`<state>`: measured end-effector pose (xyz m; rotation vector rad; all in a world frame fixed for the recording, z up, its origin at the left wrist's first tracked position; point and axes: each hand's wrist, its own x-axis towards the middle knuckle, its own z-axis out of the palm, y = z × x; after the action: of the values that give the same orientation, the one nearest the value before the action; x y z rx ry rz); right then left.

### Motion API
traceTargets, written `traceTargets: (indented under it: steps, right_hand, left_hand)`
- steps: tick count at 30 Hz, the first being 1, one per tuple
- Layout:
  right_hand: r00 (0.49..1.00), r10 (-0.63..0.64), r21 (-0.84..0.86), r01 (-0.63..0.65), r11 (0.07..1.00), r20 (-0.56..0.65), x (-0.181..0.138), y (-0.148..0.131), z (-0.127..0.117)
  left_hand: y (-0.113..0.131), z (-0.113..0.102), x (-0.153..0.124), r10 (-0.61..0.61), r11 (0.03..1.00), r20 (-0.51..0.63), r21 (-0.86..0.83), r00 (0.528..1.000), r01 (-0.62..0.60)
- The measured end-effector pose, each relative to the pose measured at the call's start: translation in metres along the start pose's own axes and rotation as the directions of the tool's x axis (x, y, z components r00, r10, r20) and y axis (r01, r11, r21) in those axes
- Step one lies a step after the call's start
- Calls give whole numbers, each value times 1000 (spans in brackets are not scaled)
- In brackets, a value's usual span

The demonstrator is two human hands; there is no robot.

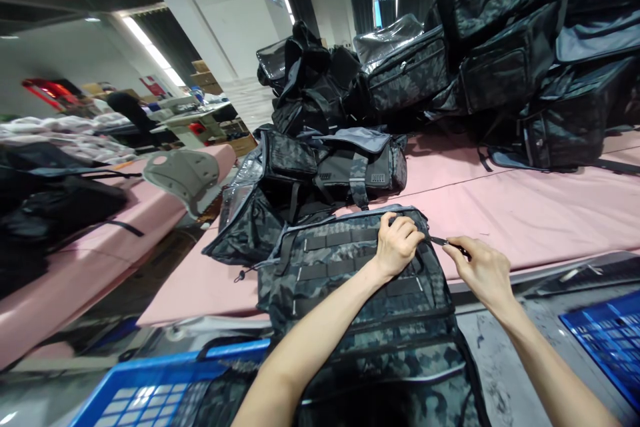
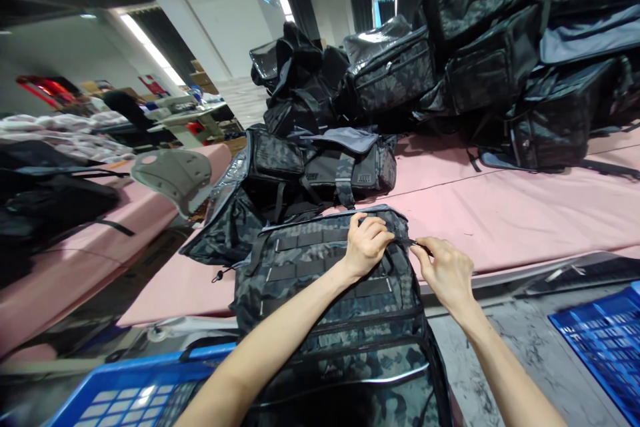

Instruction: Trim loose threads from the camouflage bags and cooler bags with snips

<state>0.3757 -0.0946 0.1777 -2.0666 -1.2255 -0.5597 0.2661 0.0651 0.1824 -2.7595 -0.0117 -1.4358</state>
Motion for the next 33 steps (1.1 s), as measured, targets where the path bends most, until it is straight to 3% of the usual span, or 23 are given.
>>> traceTargets:
  steps: [17,21,30,33]
  right_hand:
    - [958,195,-179,-158,971,212,6,-14,-7]
    - [949,233,-193,-193,962,211,0,-19,-2]
    - [949,271,-47,-267,963,159,-8,-15,11]
    - [928,303,149,-338,929,218,-5,-9,12]
  left_hand:
    - [1,2,-3,109,984,-11,142,994,-107]
    - [1,2,-4,101,983,3,155,995,-100]
    - [1,5,-7,111,980,-36,171,993,-103]
    - [2,4,-6,86,985,-34,155,996,-80]
